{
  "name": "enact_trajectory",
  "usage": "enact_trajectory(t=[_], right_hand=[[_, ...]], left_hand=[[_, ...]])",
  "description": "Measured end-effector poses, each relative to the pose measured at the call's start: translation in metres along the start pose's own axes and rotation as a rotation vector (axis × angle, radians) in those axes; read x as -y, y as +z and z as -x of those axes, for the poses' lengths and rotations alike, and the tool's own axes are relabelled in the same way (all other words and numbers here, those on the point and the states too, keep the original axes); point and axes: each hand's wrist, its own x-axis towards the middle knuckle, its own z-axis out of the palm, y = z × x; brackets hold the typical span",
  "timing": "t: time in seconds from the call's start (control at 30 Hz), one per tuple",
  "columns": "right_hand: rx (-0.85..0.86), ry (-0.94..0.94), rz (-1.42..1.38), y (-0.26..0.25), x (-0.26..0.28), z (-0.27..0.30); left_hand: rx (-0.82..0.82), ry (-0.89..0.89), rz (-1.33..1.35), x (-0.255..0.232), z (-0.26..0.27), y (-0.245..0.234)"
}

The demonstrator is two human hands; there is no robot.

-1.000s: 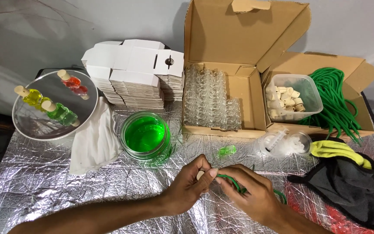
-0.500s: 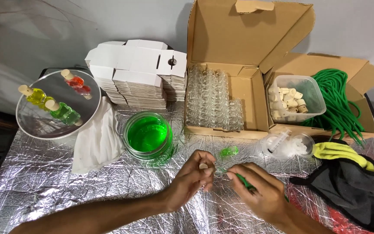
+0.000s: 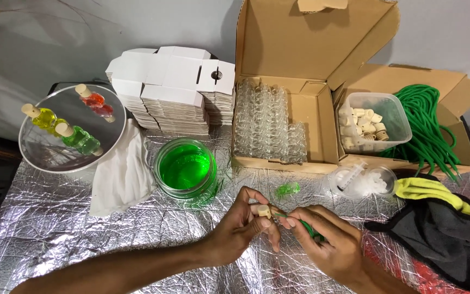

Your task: Assembling decorative cord and bead hangers for perfume bottles by threading components together.

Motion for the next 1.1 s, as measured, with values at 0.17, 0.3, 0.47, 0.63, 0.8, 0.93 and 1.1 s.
enact_trajectory(t=[0.17, 0.3, 0.47, 0.63, 0.8, 0.93, 1.1], right_hand=[[0.004, 0.012, 0.007, -0.001, -0.002, -0.002], [0.007, 0.019, -0.005, -0.001, -0.003, 0.0], [0.014, 0.073, -0.082, 0.001, 0.0, -0.007], [0.031, 0.115, -0.124, -0.002, 0.001, -0.012], [0.069, 0.101, -0.077, 0.001, -0.007, 0.0], [0.065, 0.08, -0.049, -0.002, -0.001, -0.004], [0.083, 0.068, -0.071, 0.0, 0.002, -0.003]], left_hand=[[-0.019, 0.061, 0.076, 0.005, -0.002, 0.001], [-0.058, 0.074, 0.057, 0.01, -0.003, -0.002], [-0.031, 0.12, 0.198, 0.017, -0.005, -0.003], [-0.015, 0.115, 0.265, 0.018, -0.006, -0.005], [-0.035, 0.055, 0.291, 0.02, -0.007, -0.008], [-0.041, 0.046, 0.232, 0.016, -0.006, -0.007], [-0.022, 0.04, 0.173, 0.016, -0.007, -0.008]])
